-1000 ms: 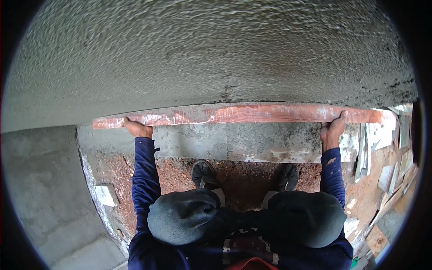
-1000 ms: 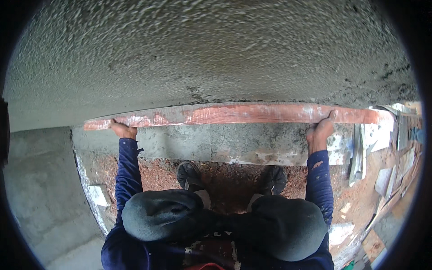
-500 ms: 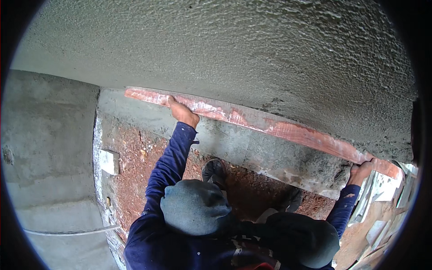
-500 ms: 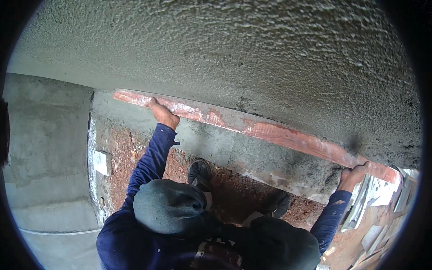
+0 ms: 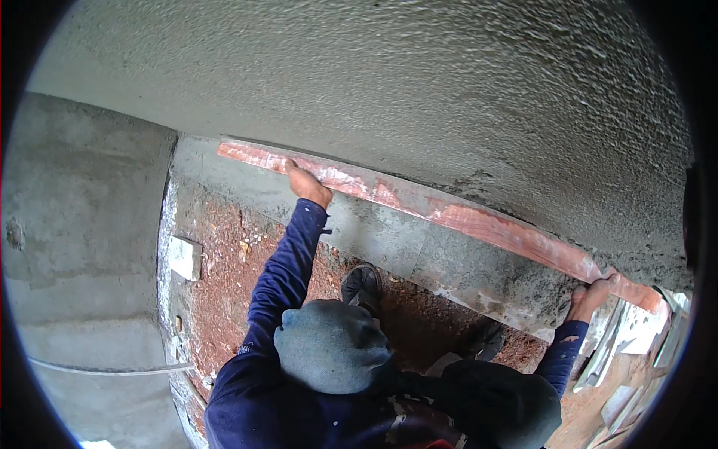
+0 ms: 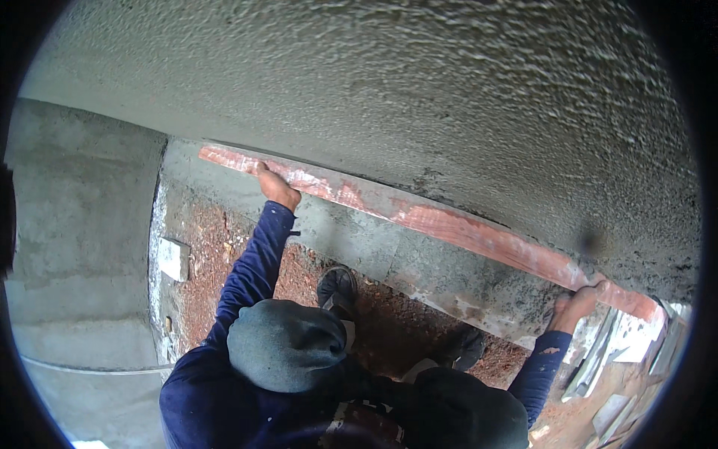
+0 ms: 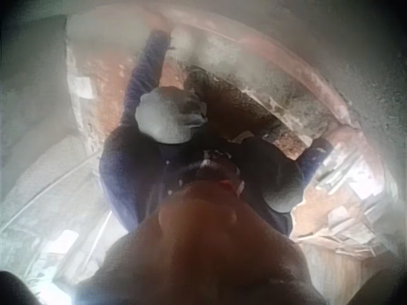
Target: Smoothing wet plaster on a wall using a long wooden leveling board.
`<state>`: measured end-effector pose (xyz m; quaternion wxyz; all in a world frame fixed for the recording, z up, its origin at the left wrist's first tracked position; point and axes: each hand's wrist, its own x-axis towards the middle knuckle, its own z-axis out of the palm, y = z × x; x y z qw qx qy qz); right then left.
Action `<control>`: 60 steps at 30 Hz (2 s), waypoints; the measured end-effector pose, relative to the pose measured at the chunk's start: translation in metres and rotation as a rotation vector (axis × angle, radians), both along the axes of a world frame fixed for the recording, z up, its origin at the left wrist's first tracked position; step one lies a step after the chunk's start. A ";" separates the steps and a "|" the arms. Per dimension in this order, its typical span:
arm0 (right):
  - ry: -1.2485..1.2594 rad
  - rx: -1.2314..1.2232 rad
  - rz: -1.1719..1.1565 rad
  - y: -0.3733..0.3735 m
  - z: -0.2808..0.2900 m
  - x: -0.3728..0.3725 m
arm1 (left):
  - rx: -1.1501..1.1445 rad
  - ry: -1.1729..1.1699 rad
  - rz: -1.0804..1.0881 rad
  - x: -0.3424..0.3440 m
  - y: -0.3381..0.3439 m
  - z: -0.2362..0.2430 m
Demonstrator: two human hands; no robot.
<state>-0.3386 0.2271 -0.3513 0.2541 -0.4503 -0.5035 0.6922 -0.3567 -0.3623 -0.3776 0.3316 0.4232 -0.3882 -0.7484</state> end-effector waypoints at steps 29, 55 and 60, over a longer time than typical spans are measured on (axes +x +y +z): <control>0.035 -0.078 0.022 -0.015 -0.005 -0.003 | 0.091 -0.101 0.009 -0.005 0.017 0.025; 0.063 -0.026 -0.128 0.047 -0.011 -0.005 | 0.040 -0.114 0.011 -0.007 0.091 0.020; -0.005 -0.022 -0.157 0.055 0.011 -0.008 | 0.053 -0.157 0.070 -0.009 0.119 0.040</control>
